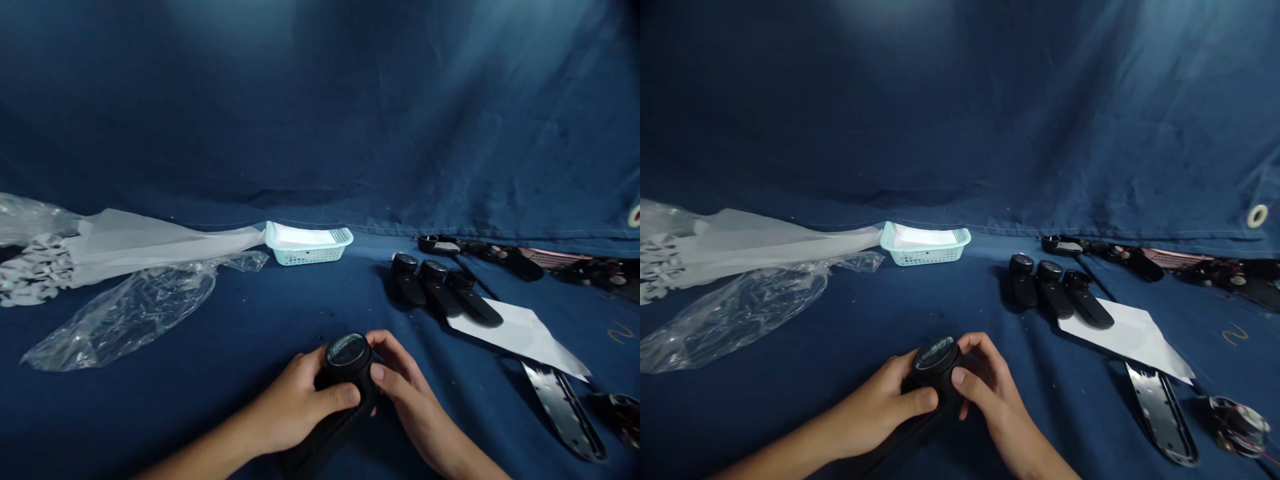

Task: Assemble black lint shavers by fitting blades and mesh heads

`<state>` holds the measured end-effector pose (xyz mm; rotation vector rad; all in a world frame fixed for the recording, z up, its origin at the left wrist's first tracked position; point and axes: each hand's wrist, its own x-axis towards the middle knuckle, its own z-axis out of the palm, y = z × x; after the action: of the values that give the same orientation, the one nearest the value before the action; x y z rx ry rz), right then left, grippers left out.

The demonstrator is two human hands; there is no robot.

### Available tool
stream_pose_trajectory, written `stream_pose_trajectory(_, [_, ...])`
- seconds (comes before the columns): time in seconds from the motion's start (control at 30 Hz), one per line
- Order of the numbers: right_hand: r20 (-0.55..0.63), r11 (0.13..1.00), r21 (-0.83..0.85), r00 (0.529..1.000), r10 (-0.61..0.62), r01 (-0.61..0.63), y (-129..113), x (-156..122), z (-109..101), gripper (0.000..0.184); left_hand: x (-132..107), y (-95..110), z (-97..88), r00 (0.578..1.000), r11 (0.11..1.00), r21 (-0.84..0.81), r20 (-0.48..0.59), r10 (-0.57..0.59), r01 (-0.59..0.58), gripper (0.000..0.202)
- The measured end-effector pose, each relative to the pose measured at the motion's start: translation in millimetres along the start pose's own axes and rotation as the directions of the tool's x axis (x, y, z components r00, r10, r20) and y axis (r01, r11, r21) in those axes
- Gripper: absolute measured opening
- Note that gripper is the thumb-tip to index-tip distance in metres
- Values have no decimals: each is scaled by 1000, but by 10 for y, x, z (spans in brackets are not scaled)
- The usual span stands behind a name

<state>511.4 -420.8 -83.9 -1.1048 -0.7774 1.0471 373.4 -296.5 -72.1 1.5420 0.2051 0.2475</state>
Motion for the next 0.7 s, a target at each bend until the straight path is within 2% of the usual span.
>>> stream_pose_trajectory(0.23, [17,1000,15,1000,-10,9,-16,16,0,32,27,12,3,1000,999,-41,4,9,-9,47])
stream_pose_trajectory(0.4, [37,999,36,999,-35,34,-16,35,3,31,30,-42,-24,999,992,-113,19,-48,50,51])
stream_pose_trajectory(0.57, [45,998,65,999,-25,22,-12,41,13,39,18,-73,-71,994,990,-96,-30,-108,104,59])
stream_pose_trajectory(0.7, [24,998,64,1000,-19,17,-14,42,18,37,23,-40,-84,993,983,-140,2,-119,118,62])
